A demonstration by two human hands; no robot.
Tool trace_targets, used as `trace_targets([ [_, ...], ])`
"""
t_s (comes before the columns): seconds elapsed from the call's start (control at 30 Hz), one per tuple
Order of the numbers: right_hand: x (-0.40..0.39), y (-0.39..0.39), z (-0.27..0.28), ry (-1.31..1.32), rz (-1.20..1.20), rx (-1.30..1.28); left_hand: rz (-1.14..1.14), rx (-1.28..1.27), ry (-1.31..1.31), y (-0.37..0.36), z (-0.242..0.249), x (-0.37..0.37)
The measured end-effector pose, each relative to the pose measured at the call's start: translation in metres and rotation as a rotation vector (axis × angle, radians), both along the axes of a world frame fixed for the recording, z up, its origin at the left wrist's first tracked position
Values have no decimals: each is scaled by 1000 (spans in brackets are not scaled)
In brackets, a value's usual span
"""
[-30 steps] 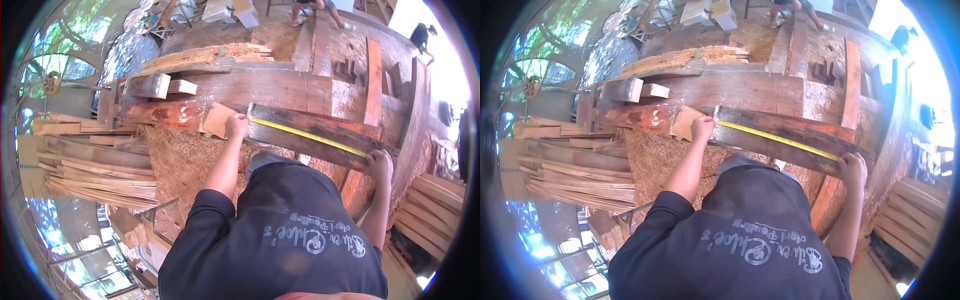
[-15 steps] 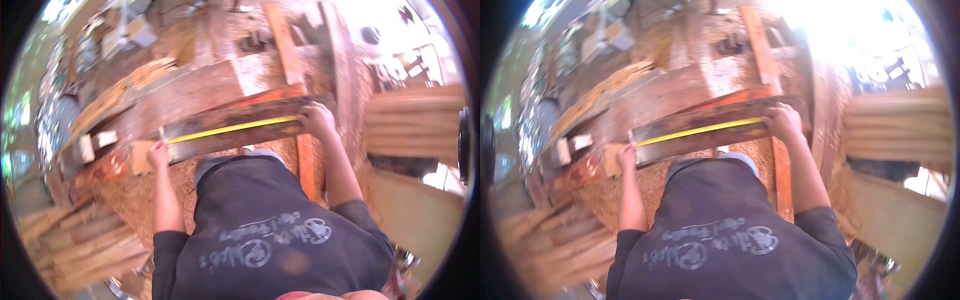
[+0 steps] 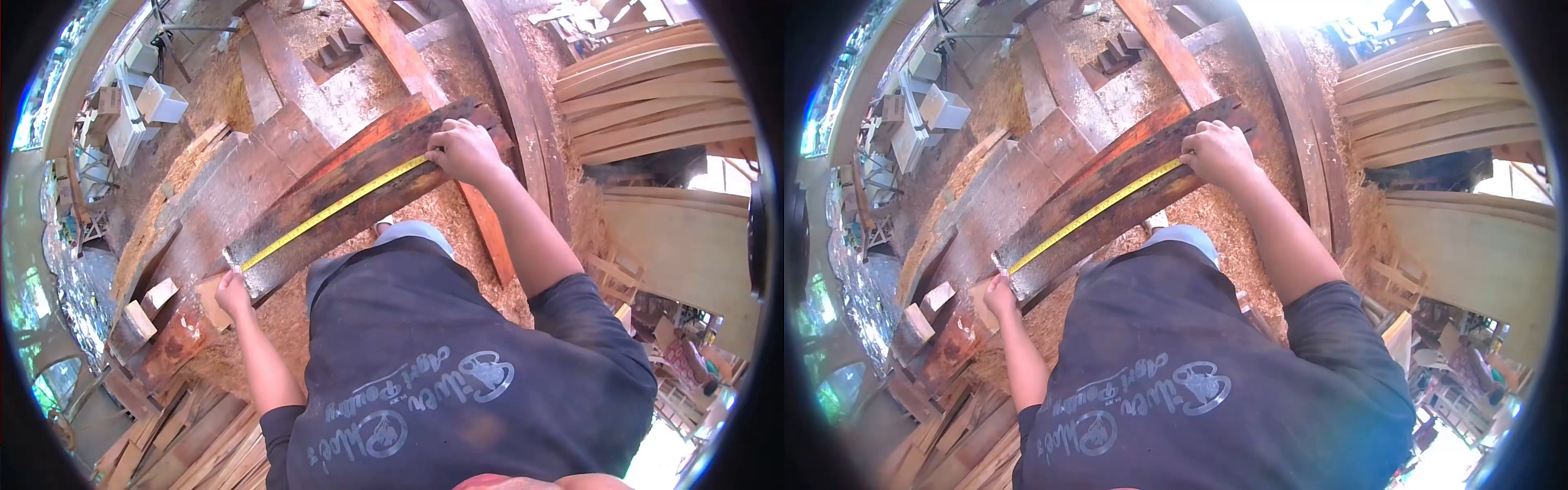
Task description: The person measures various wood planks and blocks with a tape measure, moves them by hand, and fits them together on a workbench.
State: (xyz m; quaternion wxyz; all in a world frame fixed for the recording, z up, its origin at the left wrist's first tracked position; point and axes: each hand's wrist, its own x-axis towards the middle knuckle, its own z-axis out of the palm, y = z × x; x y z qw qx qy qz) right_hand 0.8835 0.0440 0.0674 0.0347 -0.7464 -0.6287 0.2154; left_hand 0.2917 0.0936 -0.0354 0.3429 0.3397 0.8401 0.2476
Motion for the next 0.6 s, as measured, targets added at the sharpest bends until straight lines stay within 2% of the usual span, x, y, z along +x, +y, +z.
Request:
trace_targets([
  [0.13,1,1,2,-6,1,-15,-128,20,220,2,22,27],
  [0.23,0,2,2,4,-2,-28,-548,368,761,0,62,89],
  [0.3,2,2,0,-2,-6,-49,-640,283,571,6,91,144],
  [0.37,2,4,-2,-6,-5,-82,-797,300,398,11,83,177],
  [0.43,1,4,-1,-1,-10,-87,-903,217,341,17,93,216],
  [0.53,2,4,2,6,-15,-109,-1136,340,435,26,87,254],
  [0.6,2,5,2,12,-15,-121,-1205,280,351,38,86,273],
])
